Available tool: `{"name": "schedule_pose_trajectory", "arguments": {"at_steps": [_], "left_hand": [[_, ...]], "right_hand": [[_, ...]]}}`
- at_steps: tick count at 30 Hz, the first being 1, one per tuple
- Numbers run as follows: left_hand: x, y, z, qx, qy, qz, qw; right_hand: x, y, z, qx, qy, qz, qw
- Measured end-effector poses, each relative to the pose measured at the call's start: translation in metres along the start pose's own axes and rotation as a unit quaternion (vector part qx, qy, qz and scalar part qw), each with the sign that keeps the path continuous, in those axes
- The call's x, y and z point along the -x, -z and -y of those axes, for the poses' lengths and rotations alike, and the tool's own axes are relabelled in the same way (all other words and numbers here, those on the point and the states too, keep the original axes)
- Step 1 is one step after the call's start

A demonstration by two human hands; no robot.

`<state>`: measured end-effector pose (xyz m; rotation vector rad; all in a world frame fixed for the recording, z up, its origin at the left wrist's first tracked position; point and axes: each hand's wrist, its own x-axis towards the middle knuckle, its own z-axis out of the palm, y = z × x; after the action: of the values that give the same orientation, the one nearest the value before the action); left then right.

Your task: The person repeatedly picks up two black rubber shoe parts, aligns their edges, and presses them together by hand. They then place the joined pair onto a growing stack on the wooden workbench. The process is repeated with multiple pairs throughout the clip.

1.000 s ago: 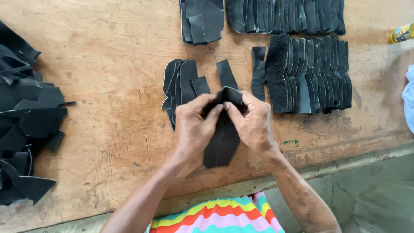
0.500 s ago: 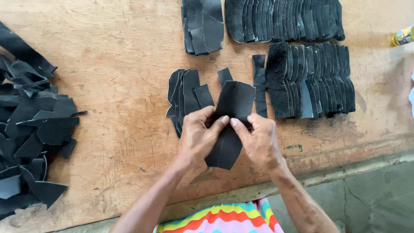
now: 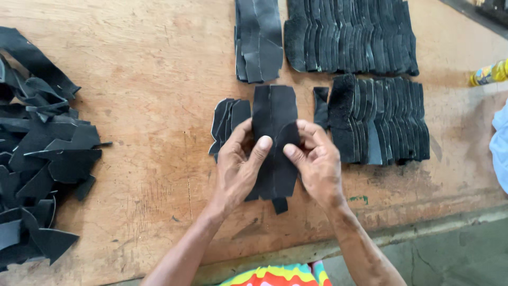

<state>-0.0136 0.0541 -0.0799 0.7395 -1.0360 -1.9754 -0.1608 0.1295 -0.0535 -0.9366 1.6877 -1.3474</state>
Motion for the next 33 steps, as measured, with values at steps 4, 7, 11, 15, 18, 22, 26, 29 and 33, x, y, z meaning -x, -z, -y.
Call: {"name": "schedule_pose_trajectory", "arguments": {"at_steps": [4,7,11,15,18,22,26,29,33], "left_hand": [[-0.006,0.01,-0.015,-0.181,-0.097,-0.032,0.978],[-0.013,0.013,-0.024,-0.252,-0.175,-0.018,0.952],[-0.022,0.016,-0.028,-0.31,-0.197,-0.035,0.93],[-0.034,0.021,-0.027,-0.343,-0.185,-0.057,0.919],[-0.04,0.024,-0.024,-0.327,-0.118,-0.05,0.936],[-0.046,0.024,-0.02,-0.258,-0.09,-0.021,0.962],[-0.048,0.026,-0.017,-0.143,-0.073,-0.031,0.987],[-0.051,0.028,-0.016,-0.061,-0.042,-0.05,0.996],[-0.048,0.028,-0.02,-0.045,-0.026,-0.047,0.998]], "right_hand": [[-0.048,-0.004,0.017,-0.027,0.093,-0.01,0.995],[-0.085,-0.01,0.034,-0.015,0.13,-0.022,0.991],[-0.139,-0.02,0.043,0.021,0.171,-0.04,0.984],[-0.19,-0.026,0.028,0.055,0.169,-0.058,0.982],[-0.212,-0.033,0.009,0.235,0.207,-0.081,0.946],[-0.218,-0.037,0.009,0.462,0.254,-0.148,0.837],[-0.166,-0.021,0.031,0.442,0.219,-0.024,0.87],[-0.115,-0.022,0.035,0.471,0.212,0.137,0.845],[-0.081,-0.031,0.028,0.459,0.191,0.117,0.86]]}}
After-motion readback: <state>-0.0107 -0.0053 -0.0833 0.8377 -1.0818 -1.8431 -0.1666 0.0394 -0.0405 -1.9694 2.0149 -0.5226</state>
